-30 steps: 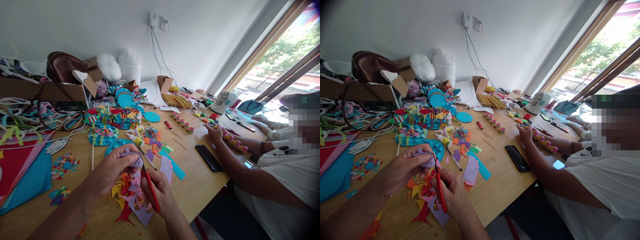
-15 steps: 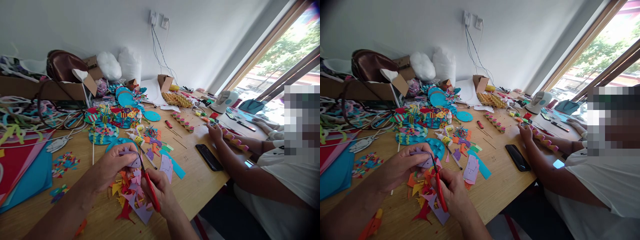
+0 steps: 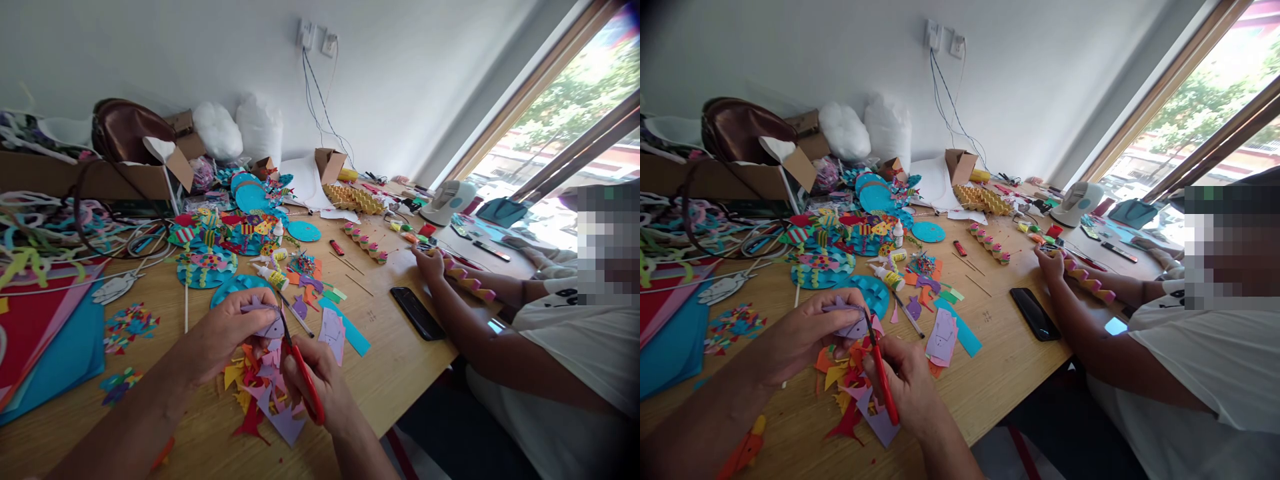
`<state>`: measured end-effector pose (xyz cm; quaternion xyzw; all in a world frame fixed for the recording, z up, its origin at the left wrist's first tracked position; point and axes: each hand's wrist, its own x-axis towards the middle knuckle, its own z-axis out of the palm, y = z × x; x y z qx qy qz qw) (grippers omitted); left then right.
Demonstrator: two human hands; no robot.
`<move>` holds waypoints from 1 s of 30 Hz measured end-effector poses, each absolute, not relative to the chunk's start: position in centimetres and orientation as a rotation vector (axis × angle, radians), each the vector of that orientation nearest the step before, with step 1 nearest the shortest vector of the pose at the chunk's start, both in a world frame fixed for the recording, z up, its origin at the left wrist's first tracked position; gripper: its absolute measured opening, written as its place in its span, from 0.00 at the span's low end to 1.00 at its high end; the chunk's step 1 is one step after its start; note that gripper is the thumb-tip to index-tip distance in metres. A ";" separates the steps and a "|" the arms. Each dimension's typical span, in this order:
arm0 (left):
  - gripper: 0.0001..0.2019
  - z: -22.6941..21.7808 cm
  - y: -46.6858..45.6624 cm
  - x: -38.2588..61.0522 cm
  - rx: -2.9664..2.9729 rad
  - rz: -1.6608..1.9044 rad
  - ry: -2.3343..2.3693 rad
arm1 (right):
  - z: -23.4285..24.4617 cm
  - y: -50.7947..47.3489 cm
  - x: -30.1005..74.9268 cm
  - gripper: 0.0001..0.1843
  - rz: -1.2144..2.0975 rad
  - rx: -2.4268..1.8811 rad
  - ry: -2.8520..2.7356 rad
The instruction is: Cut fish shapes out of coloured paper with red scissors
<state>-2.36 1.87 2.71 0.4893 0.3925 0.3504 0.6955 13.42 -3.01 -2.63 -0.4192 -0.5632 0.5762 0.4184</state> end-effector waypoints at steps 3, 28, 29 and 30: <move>0.07 2.8 1.8 -2.2 1.093 0.771 0.889 | -2.6 -3.1 13.5 0.21 1.485 -1.062 -1.392; 0.08 2.8 2.1 -2.0 1.046 0.718 0.909 | -2.3 -2.8 14.4 0.23 1.223 -1.164 -1.620; 0.08 2.8 2.1 -2.0 1.044 0.723 0.908 | -2.3 -2.8 14.4 0.24 1.278 -1.148 -1.577; 0.09 2.8 2.2 -2.0 1.040 0.730 0.905 | -2.4 -2.7 14.3 0.26 1.342 -1.129 -1.525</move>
